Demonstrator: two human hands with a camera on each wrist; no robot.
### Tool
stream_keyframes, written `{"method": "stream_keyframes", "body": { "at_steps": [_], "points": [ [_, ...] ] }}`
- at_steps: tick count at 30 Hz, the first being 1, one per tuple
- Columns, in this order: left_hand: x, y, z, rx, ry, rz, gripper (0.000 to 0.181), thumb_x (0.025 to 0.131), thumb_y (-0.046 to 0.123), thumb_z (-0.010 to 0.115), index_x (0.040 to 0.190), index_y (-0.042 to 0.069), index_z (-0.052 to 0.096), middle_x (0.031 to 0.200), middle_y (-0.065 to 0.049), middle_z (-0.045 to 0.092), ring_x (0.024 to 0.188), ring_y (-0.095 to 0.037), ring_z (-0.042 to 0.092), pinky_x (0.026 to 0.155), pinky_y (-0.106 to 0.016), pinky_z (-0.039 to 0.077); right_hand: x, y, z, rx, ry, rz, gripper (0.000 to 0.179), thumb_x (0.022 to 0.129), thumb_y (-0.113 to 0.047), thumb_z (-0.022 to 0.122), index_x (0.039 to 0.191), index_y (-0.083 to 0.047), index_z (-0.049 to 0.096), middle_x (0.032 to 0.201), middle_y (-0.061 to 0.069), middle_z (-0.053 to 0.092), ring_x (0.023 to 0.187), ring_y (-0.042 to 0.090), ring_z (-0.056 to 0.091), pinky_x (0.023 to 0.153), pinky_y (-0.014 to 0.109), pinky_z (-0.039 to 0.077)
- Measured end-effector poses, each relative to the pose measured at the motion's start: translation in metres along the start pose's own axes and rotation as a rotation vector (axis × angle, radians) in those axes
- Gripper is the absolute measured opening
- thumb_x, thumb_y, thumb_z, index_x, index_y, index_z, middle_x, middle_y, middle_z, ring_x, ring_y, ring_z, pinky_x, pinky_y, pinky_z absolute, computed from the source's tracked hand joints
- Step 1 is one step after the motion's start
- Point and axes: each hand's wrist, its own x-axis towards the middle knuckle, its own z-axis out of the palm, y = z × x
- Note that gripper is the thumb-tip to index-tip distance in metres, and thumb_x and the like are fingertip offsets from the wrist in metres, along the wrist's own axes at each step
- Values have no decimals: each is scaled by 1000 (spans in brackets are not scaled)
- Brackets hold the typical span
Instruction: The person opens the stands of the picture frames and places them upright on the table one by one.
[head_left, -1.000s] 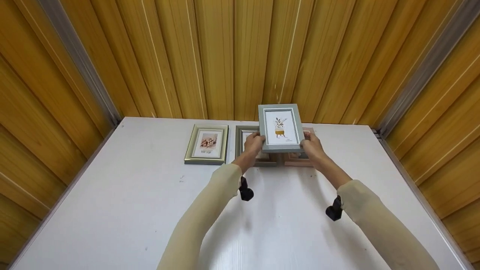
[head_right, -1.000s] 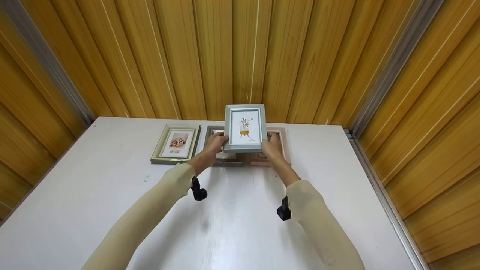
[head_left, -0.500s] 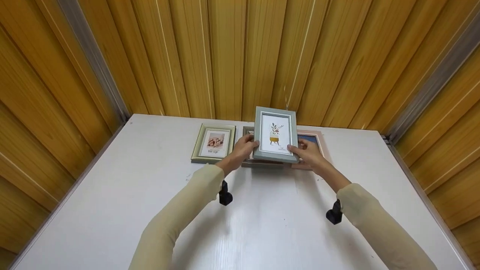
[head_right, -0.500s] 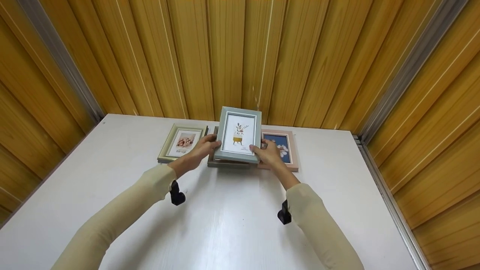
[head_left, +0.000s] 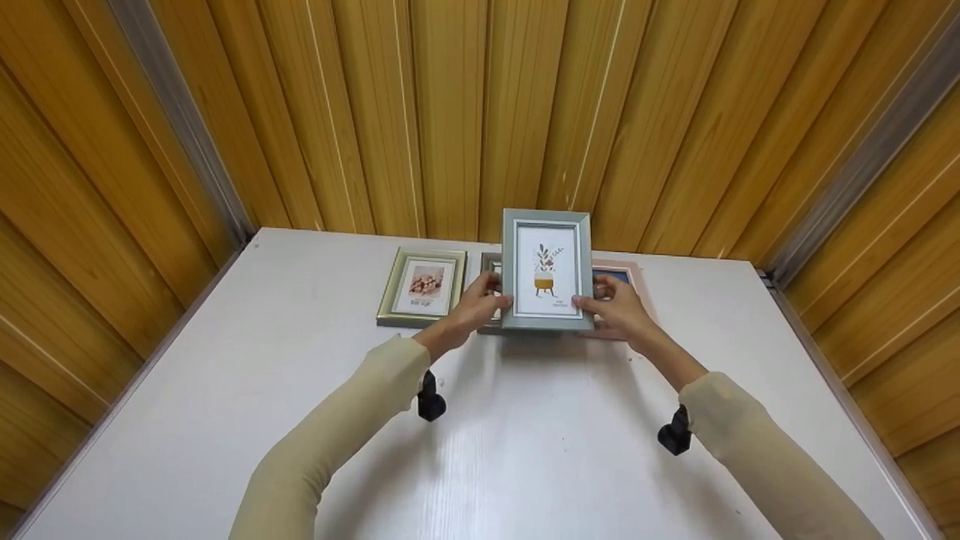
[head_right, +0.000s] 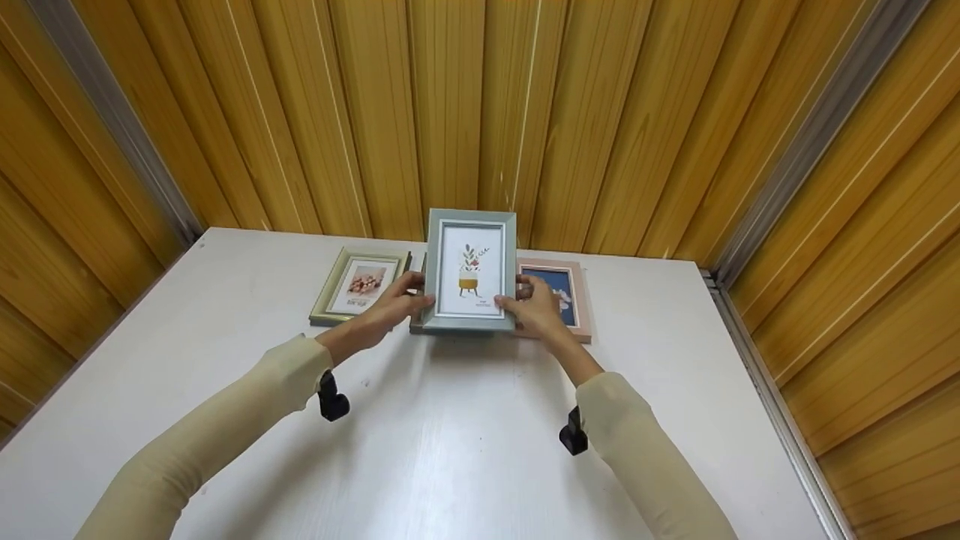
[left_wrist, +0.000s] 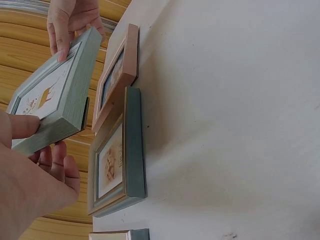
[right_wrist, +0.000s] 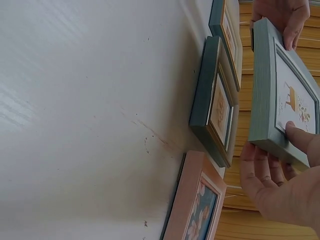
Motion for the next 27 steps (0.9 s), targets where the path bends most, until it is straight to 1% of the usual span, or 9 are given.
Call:
{"method": "stream_keyframes", "body": {
  "at_steps": [3, 5, 7, 10, 13, 16, 22, 24, 27],
  "points": [
    [-1, 8, -2, -21, 4, 5, 43, 98, 11, 59, 140, 5, 48, 133, -14, 53, 116, -21, 49, 103, -41, 45, -2, -5, -2, -8, 19, -29, 67, 98, -25, 70, 153, -3, 39, 138, 18, 53, 116, 23, 55, 93, 33, 59],
    [-2, 14, -3, -45, -7, 3, 44, 98, 11, 58, 141, 5, 48, 137, -15, 52, 120, -23, 50, 107, -43, 46, -6, -9, -4, -8, 27, -52, 66, 97, -25, 70, 152, -3, 41, 136, 18, 54, 114, 22, 55, 90, 30, 60],
    [-3, 21, -6, -69, -24, 9, 45, 98, 11, 59, 141, 6, 47, 142, -15, 50, 127, -25, 50, 111, -41, 45, -9, -13, -6, -11, 36, -76, 66, 97, -24, 70, 152, -3, 41, 134, 18, 54, 114, 22, 56, 86, 28, 61],
    [-5, 31, -10, -114, -63, 30, 45, 97, 11, 59, 140, 7, 47, 148, -17, 47, 134, -28, 49, 117, -44, 42, -14, -20, -10, -13, 43, -125, 65, 97, -22, 70, 152, -1, 41, 135, 22, 56, 117, 28, 59, 86, 31, 62],
    [-9, 38, -14, -133, -90, 46, 43, 96, 10, 60, 138, 10, 47, 147, -14, 47, 136, -28, 49, 118, -45, 41, -17, -27, -13, -30, 54, -156, 66, 97, -22, 70, 152, -1, 41, 138, 24, 56, 123, 34, 59, 90, 37, 61],
    [-11, 42, -17, -175, -107, 60, 43, 95, 5, 61, 135, 11, 48, 144, -13, 49, 135, -28, 50, 116, -47, 43, -17, -32, -14, -36, 65, -158, 65, 97, -20, 70, 152, -2, 41, 139, 25, 57, 127, 37, 59, 93, 42, 59],
    [-16, 46, -16, -245, -131, 52, 47, 91, 0, 63, 133, 15, 47, 143, -11, 50, 135, -27, 51, 114, -48, 46, -13, -36, -11, -33, 60, -150, 61, 99, -15, 67, 153, -3, 42, 141, 25, 57, 128, 38, 57, 97, 47, 57],
    [-18, 49, -15, -253, -147, 61, 50, 90, 1, 65, 134, 17, 47, 144, -11, 51, 135, -28, 52, 113, -48, 46, -12, -37, -9, -9, 49, -138, 60, 99, -13, 66, 153, -3, 42, 142, 25, 56, 128, 38, 57, 99, 48, 56],
    [-23, 55, -12, -266, -183, 99, 54, 89, 3, 68, 136, 18, 47, 144, -13, 52, 133, -29, 54, 112, -49, 46, -11, -39, -8, 49, 34, -125, 59, 101, -11, 63, 154, -4, 40, 145, 25, 54, 130, 39, 56, 101, 51, 55]
  ]
}}
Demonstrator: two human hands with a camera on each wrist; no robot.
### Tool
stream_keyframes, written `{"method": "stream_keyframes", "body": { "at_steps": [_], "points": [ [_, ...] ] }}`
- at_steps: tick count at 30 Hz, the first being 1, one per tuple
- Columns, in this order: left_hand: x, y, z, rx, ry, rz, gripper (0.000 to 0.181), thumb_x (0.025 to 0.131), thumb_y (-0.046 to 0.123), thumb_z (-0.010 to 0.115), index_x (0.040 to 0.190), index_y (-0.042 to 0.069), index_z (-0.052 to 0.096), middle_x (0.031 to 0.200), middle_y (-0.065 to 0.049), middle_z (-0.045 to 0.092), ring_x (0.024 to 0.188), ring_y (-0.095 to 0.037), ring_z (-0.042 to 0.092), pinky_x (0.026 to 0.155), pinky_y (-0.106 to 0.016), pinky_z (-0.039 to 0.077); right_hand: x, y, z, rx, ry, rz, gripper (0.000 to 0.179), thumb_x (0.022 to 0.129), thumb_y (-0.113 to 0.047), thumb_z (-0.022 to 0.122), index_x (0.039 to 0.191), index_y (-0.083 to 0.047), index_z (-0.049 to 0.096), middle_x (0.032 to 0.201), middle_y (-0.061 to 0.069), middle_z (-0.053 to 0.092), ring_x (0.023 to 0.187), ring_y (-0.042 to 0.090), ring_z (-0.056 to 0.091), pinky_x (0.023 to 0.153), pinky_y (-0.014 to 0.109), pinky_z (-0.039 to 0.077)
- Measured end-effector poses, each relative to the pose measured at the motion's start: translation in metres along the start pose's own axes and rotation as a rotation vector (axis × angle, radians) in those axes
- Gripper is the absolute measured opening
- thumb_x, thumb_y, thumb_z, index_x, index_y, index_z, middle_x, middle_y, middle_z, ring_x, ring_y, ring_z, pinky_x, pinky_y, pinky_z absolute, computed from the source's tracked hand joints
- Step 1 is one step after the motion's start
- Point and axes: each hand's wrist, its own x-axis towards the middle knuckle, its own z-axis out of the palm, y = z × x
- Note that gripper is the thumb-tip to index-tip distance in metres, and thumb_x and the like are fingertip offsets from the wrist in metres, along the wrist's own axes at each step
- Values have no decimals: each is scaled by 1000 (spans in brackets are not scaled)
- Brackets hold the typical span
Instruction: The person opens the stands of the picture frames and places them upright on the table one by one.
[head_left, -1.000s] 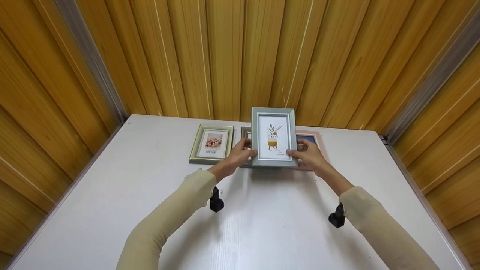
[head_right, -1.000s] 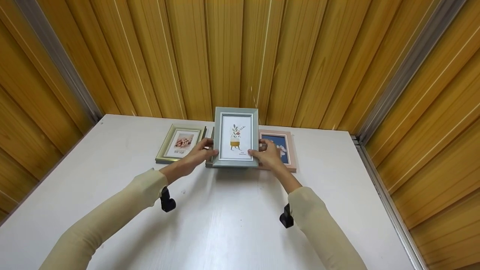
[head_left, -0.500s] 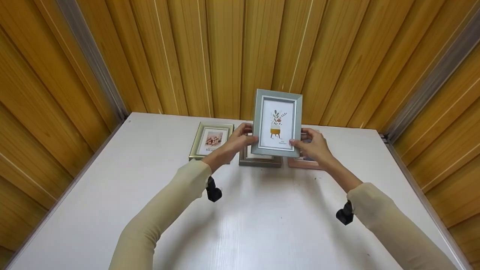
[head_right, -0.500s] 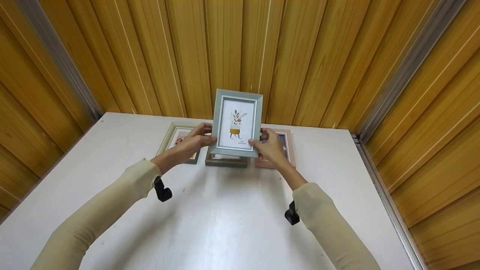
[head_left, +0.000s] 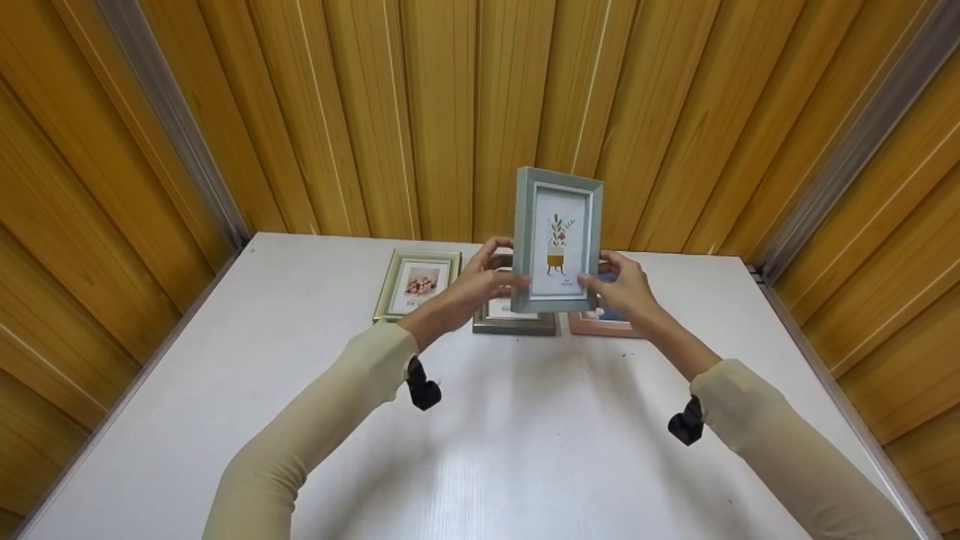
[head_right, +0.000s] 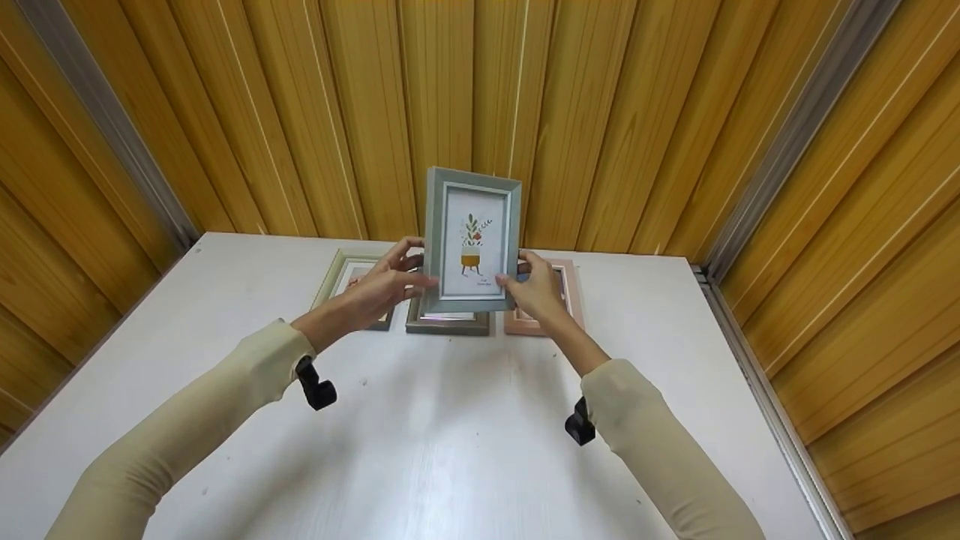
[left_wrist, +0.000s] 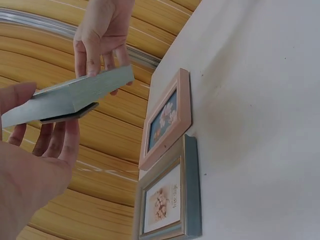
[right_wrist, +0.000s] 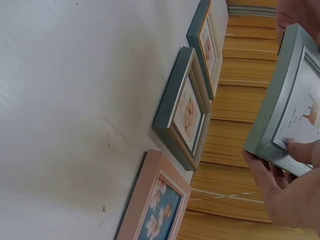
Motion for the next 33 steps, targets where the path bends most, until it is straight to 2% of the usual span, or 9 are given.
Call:
{"method": "stream_keyframes", "body": {
  "at_steps": [5, 12, 15, 18, 24, 33],
  "points": [
    [-7, 9, 11, -23, -61, 79, 57, 91, 4, 69, 143, 15, 47, 144, -13, 53, 133, -28, 54, 111, -46, 48, 0, -3, 1, 112, -40, 32, 61, 103, -7, 58, 158, -6, 32, 153, 26, 46, 138, 41, 50, 108, 55, 49],
    [-16, 11, 26, 1, -160, 178, 57, 95, 8, 67, 148, 10, 47, 150, -10, 51, 136, -24, 53, 114, -39, 47, -3, -2, 8, 294, -183, 66, 56, 107, -5, 44, 160, -4, 26, 159, 24, 40, 142, 41, 46, 115, 56, 41],
    [-17, 11, 31, 26, -159, 185, 57, 95, 11, 68, 148, 12, 47, 151, -7, 50, 140, -22, 49, 115, -39, 45, -5, -2, 12, 313, -241, 45, 57, 107, -5, 41, 161, -2, 23, 160, 24, 38, 142, 41, 46, 117, 58, 38],
    [-19, 11, 34, 67, -155, 184, 58, 95, 14, 69, 148, 14, 47, 152, -5, 49, 143, -22, 45, 115, -41, 45, -7, -1, 17, 309, -273, 34, 58, 107, -8, 43, 161, -1, 23, 159, 25, 37, 143, 41, 44, 118, 59, 36],
    [-20, 12, 34, 118, -142, 190, 56, 95, 17, 69, 148, 15, 48, 152, -5, 49, 143, -21, 44, 114, -41, 46, -9, -1, 23, 307, -291, 60, 65, 106, -18, 50, 160, 0, 20, 159, 26, 34, 147, 44, 39, 120, 61, 33],
    [-20, 12, 29, 140, -133, 145, 53, 95, 19, 71, 145, 13, 53, 146, -7, 57, 139, -21, 50, 114, -38, 46, -10, 2, 20, 295, -309, 115, 62, 107, -12, 44, 161, 0, 17, 162, 26, 31, 149, 46, 36, 119, 61, 33]
  ]
}}
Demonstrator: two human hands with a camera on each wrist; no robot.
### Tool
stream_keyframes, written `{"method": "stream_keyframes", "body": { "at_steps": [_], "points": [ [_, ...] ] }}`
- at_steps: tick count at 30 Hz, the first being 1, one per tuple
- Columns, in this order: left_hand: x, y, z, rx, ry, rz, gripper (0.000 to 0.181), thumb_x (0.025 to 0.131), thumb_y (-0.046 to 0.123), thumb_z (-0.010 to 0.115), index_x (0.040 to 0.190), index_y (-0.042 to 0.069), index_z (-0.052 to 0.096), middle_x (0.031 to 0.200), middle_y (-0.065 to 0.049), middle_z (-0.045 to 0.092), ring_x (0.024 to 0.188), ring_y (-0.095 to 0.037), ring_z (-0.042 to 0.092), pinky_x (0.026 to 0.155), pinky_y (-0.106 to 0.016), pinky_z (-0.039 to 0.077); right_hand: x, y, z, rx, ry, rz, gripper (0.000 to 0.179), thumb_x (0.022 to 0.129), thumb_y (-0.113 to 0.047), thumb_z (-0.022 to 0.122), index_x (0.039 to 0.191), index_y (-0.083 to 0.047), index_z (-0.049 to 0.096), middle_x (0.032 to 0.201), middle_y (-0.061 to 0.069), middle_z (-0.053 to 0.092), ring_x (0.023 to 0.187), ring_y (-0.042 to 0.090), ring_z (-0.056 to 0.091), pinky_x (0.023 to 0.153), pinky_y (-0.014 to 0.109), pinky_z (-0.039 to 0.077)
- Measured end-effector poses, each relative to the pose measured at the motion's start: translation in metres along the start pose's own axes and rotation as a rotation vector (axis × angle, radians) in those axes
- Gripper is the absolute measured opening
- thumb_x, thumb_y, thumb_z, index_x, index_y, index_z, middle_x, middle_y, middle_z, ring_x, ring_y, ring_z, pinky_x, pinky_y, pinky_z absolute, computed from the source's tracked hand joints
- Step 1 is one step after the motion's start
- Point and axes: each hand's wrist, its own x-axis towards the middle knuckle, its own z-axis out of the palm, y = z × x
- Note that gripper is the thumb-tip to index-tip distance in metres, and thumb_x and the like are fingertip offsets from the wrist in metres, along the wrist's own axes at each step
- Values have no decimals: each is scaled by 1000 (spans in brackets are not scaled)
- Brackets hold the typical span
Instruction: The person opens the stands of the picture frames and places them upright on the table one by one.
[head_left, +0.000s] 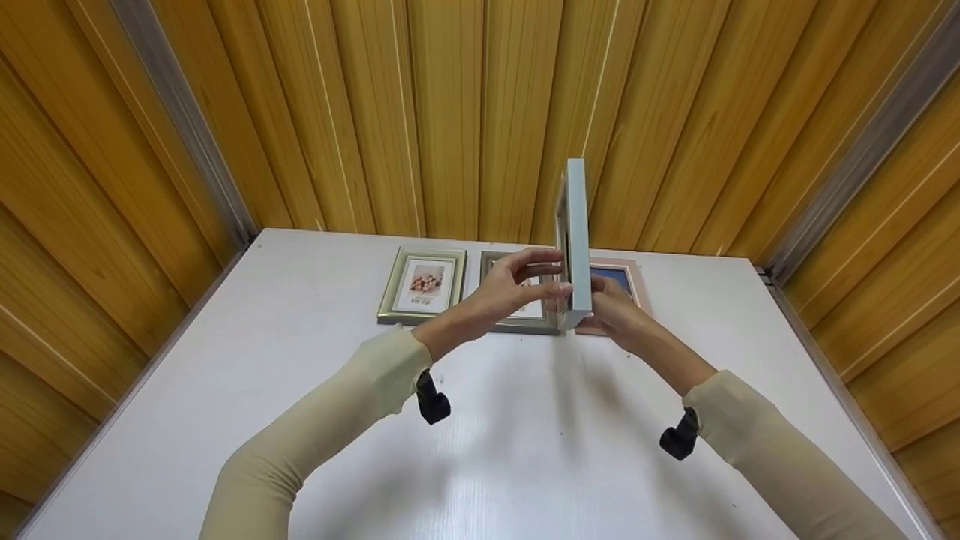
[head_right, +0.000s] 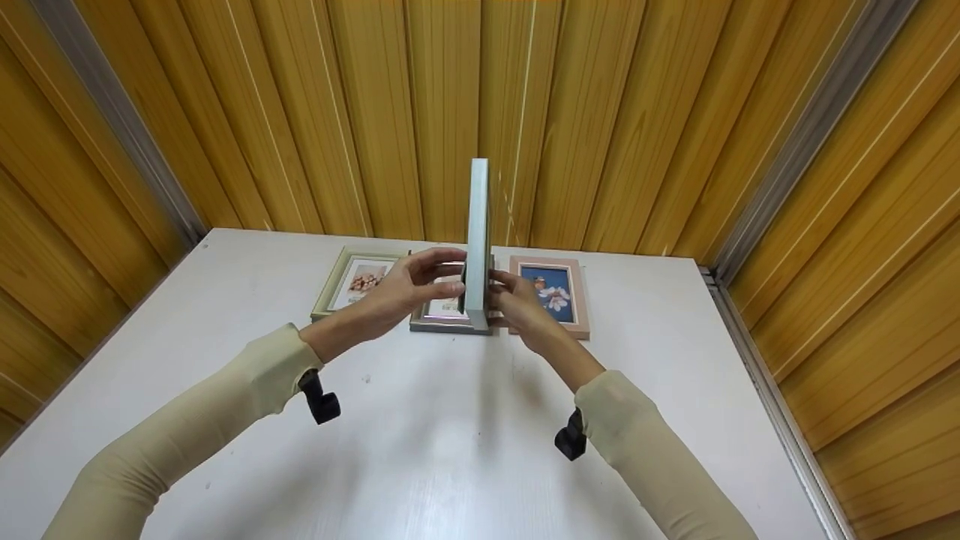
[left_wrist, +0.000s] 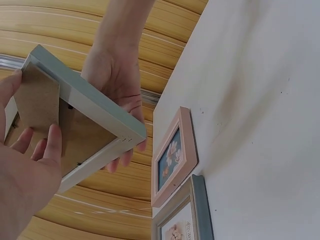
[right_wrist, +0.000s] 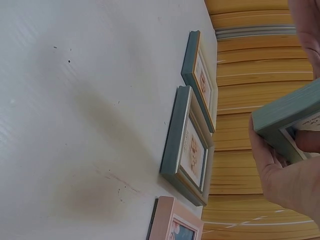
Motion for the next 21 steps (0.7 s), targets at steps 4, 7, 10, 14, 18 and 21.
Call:
{"method": "stream_keyframes", "body": {
  "at_steps": [4, 7, 10, 14, 18, 21],
  "points": [
    [-1, 1, -3, 18, 3, -3, 52, 96, 20, 68, 145, 11, 54, 146, -9, 58, 137, -21, 53, 115, -38, 46, 0, 2, -1, -8, -12, 6, 62, 107, -11, 41, 162, -1, 16, 165, 25, 28, 151, 45, 33, 119, 61, 33],
    [-2, 2, -4, 39, 21, -1, 50, 97, 19, 65, 145, 9, 55, 146, -10, 59, 133, -21, 56, 114, -36, 46, 1, 4, -1, -8, -13, -4, 62, 105, -7, 40, 161, 1, 17, 165, 26, 27, 151, 45, 32, 119, 61, 33],
    [-2, 4, -6, 61, 44, 5, 48, 97, 17, 62, 144, 8, 56, 144, -10, 61, 130, -22, 59, 113, -35, 47, 1, 6, -1, -13, -2, -21, 61, 101, -3, 41, 159, 5, 21, 162, 29, 32, 148, 45, 37, 118, 60, 36],
    [-3, 3, -11, 90, 64, 18, 47, 96, 13, 56, 143, 6, 58, 141, -12, 64, 127, -22, 62, 111, -38, 47, 1, 8, -1, -44, 1, -32, 64, 103, -14, 51, 159, -1, 24, 158, 27, 38, 141, 42, 46, 116, 59, 39],
    [-2, 2, -16, 97, 74, 34, 49, 96, 14, 47, 144, 4, 57, 141, -15, 62, 125, -24, 60, 108, -40, 48, 0, 9, -1, -29, -27, -35, 71, 100, -24, 60, 161, -20, 23, 154, 20, 38, 131, 36, 53, 110, 59, 46],
    [-3, 1, -19, 105, 70, 39, 51, 96, 15, 44, 145, 4, 55, 143, -17, 60, 125, -27, 58, 106, -41, 47, 1, 9, 1, -6, -46, -42, 73, 98, -27, 61, 159, -28, 22, 153, 16, 35, 126, 32, 52, 104, 54, 51]
  ]
}}
